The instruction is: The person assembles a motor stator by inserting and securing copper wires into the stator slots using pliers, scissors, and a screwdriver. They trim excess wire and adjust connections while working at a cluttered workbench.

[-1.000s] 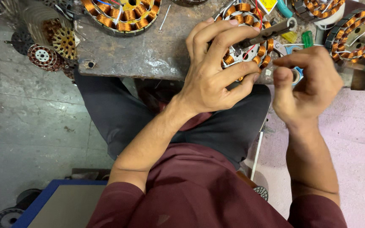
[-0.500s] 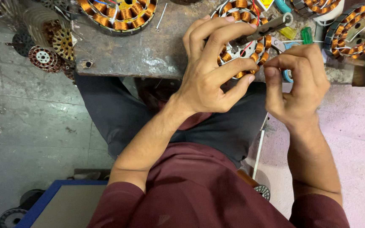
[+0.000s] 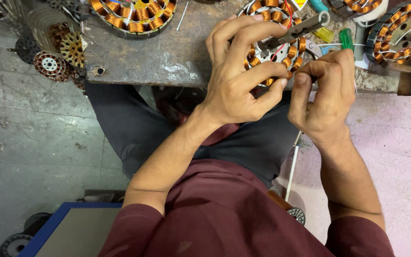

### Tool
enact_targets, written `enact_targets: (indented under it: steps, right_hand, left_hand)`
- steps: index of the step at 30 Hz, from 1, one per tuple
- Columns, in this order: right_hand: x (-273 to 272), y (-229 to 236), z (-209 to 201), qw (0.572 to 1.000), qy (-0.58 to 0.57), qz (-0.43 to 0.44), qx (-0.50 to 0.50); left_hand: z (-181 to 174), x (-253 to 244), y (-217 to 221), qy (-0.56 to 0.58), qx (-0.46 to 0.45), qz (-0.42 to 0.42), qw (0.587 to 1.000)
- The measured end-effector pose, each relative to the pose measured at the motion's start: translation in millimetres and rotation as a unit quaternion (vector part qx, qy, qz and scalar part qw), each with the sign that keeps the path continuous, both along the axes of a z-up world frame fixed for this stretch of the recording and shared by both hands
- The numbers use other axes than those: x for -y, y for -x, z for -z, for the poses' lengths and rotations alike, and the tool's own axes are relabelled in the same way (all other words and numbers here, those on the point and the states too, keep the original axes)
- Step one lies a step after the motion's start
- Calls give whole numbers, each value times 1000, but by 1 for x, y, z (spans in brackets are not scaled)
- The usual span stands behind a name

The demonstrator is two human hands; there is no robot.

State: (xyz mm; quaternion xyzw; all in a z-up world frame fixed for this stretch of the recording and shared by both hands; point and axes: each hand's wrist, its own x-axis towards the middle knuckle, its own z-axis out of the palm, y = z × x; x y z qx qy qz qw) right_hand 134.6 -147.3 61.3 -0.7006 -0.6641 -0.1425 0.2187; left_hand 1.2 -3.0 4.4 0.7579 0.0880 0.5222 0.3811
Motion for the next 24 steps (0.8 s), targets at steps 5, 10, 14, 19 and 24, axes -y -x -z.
enact_targets:
  steps: [5,10,14,19,24]
  right_hand:
    - [3,0,2,1000,-8,0,6]
    - [6,0,6,999,-20,14,-24]
    - [4,-1,6,997,-32,25,-66]
    - [-5,1,-3,985,-90,-35,-142]
    - [-4,5,-6,999,-15,-36,-23]
  left_hand:
    - [-2,0,0,13,2,4,1000]
    - [-3,-2,1,24,6,12,1000]
    - [-3,-2,1,28,4,16,999]
    - [-3,-2,2,26,-5,16,1000]
    - [-2,-2,0,24,5,9,1000]
